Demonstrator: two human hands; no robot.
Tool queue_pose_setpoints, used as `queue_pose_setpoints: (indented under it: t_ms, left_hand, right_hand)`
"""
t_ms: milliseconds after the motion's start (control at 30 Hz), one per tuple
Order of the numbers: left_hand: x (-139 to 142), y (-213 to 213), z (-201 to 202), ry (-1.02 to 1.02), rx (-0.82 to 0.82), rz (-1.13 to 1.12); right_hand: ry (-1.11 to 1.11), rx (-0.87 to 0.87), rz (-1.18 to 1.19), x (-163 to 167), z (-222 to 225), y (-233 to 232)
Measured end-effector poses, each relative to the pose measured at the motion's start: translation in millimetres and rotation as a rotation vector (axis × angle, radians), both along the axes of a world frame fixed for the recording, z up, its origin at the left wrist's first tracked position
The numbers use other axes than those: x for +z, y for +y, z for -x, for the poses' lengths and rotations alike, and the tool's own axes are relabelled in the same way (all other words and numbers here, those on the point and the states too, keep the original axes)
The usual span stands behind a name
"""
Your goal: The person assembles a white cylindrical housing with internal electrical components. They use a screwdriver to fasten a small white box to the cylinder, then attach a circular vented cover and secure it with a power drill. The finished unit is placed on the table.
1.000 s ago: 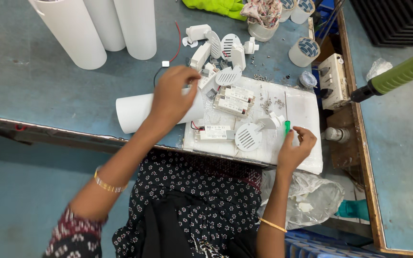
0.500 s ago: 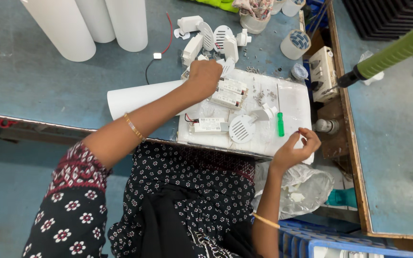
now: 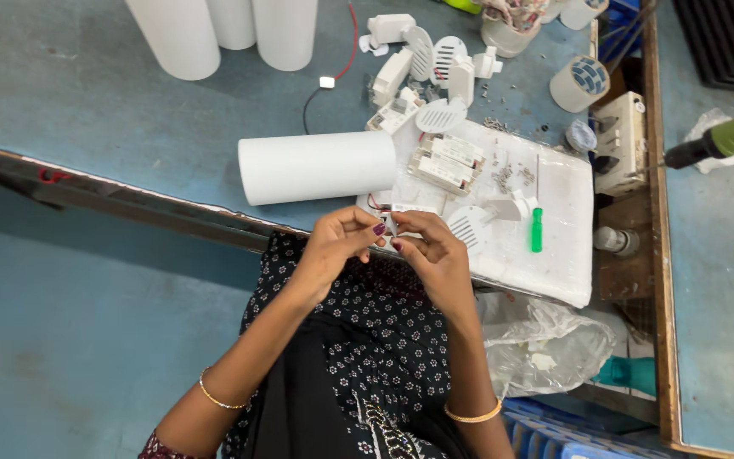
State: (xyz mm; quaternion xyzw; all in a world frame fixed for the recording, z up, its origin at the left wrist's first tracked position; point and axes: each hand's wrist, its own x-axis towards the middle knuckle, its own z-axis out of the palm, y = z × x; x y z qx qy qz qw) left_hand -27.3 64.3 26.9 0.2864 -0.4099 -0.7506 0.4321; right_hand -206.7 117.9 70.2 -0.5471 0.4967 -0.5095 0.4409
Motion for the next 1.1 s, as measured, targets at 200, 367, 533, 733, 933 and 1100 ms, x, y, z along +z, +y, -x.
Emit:
queue_pose_setpoints:
  t_ms: [200,367,533,733,933,1100]
  left_hand:
    - [-6,-4,-44,-0.441,0.241,0.373]
    - [15,-18,-76,-0.912,0.236,0.651]
    - [2,-44,-90,-0.961,0.212,0.784]
    - [-33,-59,-115,-0.810,0.248,0.952]
    - [-49,-47,-138,-0.857,0.274,1.002]
    - [-59,-33,-143,-0.806,0.326,1.005]
  right_hand:
    - [0.197,-0.045,-0.050,-12,-31,-36]
    - [0.475,-0.029,0.017,-1,-65,-55]
    - [0.569,0.006,0.023,6,-82,-71]
    - [0.578,0.069,0.107,-11,-100,-85]
    - [0.632,0.078,0.188,-53,-118,-91]
    - [0.684,-0.004,0.206,-84,-117,-80]
